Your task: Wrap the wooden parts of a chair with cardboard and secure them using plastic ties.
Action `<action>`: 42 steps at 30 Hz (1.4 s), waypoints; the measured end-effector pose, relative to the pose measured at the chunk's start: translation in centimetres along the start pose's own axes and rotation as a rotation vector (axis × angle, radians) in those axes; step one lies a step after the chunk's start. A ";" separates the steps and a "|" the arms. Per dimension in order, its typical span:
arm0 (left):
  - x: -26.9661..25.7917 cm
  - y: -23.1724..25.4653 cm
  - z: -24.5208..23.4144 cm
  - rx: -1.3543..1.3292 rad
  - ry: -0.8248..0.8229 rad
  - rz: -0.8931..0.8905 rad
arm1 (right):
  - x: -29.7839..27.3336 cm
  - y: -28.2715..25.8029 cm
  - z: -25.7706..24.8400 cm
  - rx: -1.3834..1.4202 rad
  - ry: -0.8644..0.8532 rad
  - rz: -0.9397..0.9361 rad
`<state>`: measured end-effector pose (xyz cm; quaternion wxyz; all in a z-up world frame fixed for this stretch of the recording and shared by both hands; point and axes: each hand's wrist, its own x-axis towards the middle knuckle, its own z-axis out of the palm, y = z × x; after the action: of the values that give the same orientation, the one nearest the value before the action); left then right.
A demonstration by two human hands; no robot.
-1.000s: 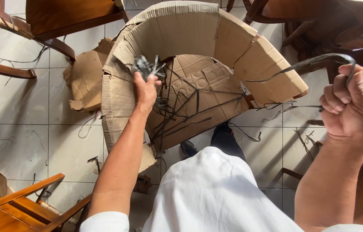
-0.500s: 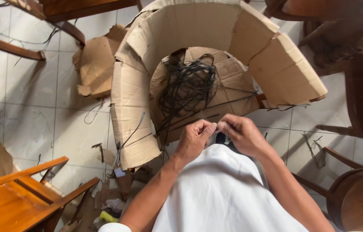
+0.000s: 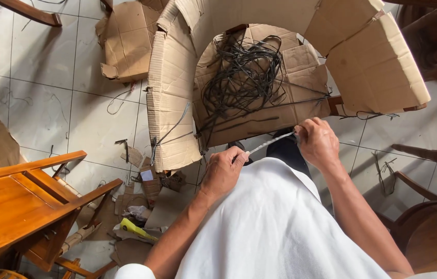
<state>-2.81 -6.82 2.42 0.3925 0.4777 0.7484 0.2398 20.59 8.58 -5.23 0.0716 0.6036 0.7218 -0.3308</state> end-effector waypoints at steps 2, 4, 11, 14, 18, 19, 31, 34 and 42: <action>0.2 -0.5 0.5 -0.183 -0.007 -0.051 | -1.3 -1.1 -0.1 0.091 0.318 -0.597; 0.6 0.2 0.4 -0.210 -0.008 -0.034 | -3.0 -4.4 -1.2 0.203 0.158 -0.647; 1.8 -0.3 0.2 -0.277 0.040 -0.068 | -6.2 -10.4 0.4 0.595 0.002 -0.664; 1.2 -1.6 -0.6 -0.289 0.018 -0.079 | -5.7 -8.9 2.0 0.451 0.068 -0.609; 1.5 -5.9 -2.4 -0.080 0.346 -0.031 | -4.2 -7.1 2.3 0.308 0.019 -0.467; 1.4 -5.5 -4.2 0.164 0.505 -0.087 | -3.8 -6.5 2.5 0.383 -0.006 -0.366; 3.7 -19.7 -5.8 0.312 0.603 -0.337 | 1.3 -6.2 0.5 1.118 -0.300 0.056; 3.3 -19.4 -5.7 0.336 0.601 -0.350 | 3.7 -7.2 -2.7 1.399 -0.441 0.057; 4.2 -18.0 -6.8 0.366 0.552 -0.377 | 9.1 -11.0 -12.2 1.561 -0.404 -0.304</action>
<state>-18.81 -10.62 -8.42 0.1217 0.3112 0.9312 0.1454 11.72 22.40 3.88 -0.2862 0.3040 0.3309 -0.8463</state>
